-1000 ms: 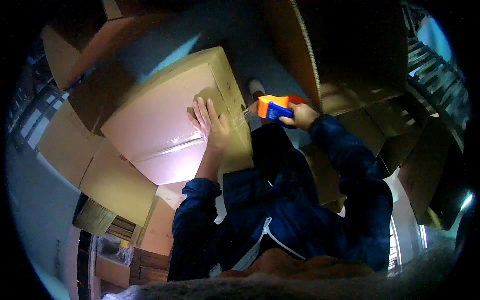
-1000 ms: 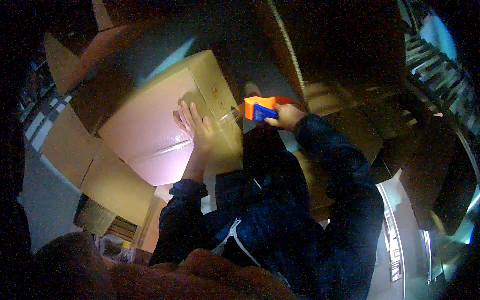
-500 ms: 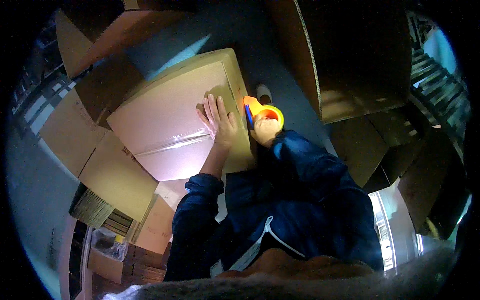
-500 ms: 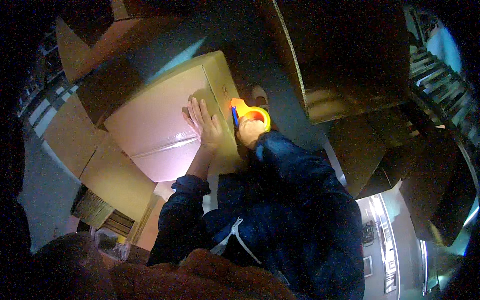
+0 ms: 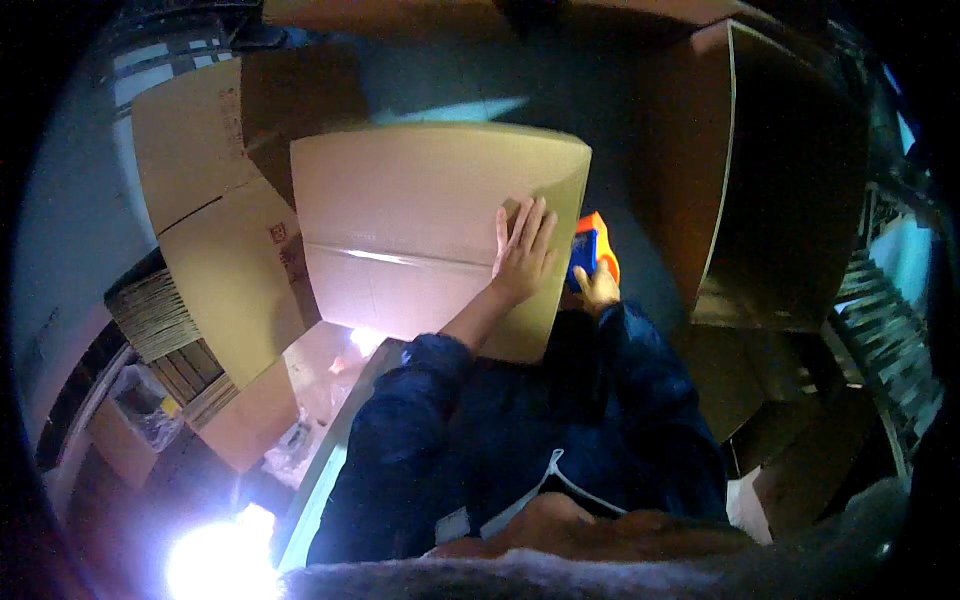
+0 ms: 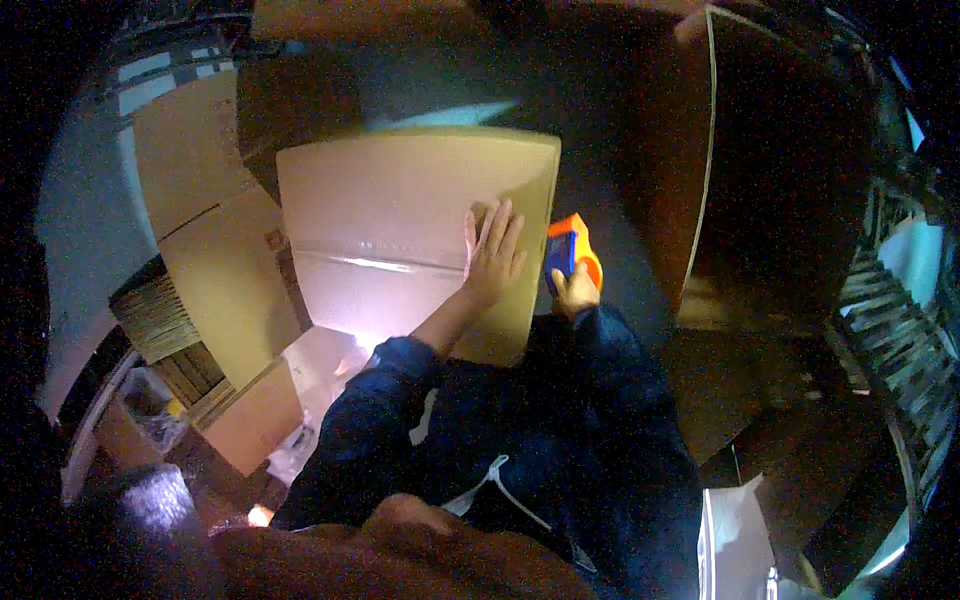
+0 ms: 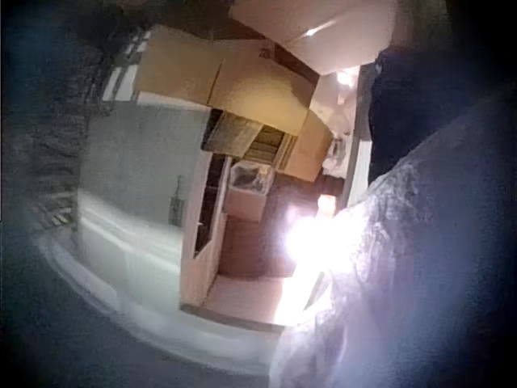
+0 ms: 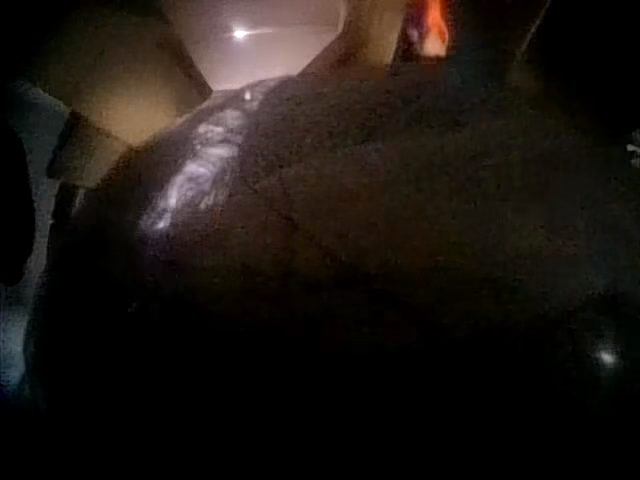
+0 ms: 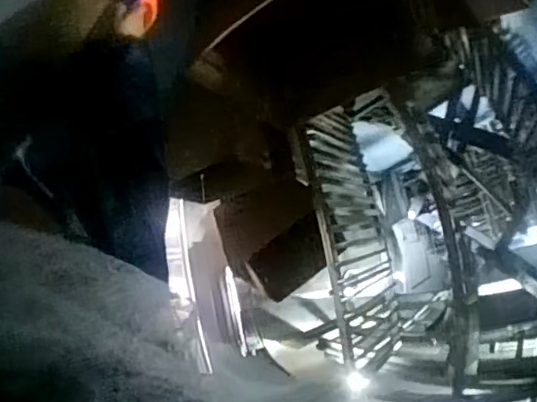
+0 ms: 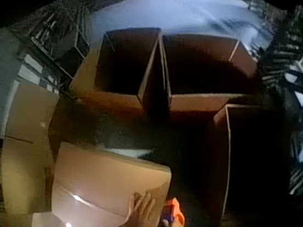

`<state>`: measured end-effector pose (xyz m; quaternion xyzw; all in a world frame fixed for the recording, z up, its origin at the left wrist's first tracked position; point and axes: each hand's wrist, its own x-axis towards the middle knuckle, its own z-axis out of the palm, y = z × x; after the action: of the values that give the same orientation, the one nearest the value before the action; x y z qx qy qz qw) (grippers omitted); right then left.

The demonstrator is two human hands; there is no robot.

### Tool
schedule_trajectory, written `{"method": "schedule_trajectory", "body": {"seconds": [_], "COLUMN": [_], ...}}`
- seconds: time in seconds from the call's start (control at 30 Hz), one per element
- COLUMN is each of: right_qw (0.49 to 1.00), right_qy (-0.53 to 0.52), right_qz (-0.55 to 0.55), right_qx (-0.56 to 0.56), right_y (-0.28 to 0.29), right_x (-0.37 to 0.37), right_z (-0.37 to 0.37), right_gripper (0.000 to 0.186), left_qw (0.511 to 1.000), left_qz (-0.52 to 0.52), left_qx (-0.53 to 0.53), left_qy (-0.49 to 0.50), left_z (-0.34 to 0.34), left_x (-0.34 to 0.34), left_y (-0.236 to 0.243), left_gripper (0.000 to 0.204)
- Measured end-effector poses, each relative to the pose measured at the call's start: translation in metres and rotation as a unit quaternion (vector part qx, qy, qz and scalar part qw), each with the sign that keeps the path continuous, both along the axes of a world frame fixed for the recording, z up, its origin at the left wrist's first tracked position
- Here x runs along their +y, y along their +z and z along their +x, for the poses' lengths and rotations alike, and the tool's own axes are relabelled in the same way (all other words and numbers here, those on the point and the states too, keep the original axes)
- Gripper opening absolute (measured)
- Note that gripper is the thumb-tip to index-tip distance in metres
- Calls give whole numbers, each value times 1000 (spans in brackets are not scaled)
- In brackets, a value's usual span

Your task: The person walks into a storage area and begins assembling and sealing cardboard boxes. They use a handheld tape dispenser to apply tape to the flaps of multiple boxes, folding them closed and securing them one by one.

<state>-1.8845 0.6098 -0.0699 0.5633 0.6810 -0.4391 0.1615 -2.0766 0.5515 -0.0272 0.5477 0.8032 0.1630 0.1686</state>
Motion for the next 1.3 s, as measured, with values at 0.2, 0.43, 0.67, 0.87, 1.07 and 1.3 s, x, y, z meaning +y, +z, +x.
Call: {"method": "schedule_trajectory", "body": {"seconds": [0.2, 0.43, 0.67, 0.87, 1.07, 1.3], "right_qw": [994, 901, 833, 879, 864, 961], "right_qy": [35, 226, 281, 258, 349, 82], "right_qz": [49, 305, 442, 392, 312, -28], "right_qx": [89, 210, 180, 82, 183, 261], "right_y": [53, 82, 122, 94, 110, 176], "right_x": [21, 146, 161, 33, -85, -110], "right_z": [3, -173, -249, -248, -248, -219], "right_gripper": [38, 34, 30, 26, 26, 36], "left_qw": [907, 859, 600, 480, 318, 445], "left_qz": [-15, -108, 156, 178, 290, 112], "left_qx": [93, -47, -560, -665, -778, -680], "left_qy": [411, 498, 550, 544, 458, 571], "left_z": [-205, -297, -245, -241, -149, -126], "left_x": [-152, -267, -259, -242, -219, -245], "left_y": [-15, -3, -19, -20, -64, -67], "left_gripper": [67, 80, 64, 67, 63, 43]}}
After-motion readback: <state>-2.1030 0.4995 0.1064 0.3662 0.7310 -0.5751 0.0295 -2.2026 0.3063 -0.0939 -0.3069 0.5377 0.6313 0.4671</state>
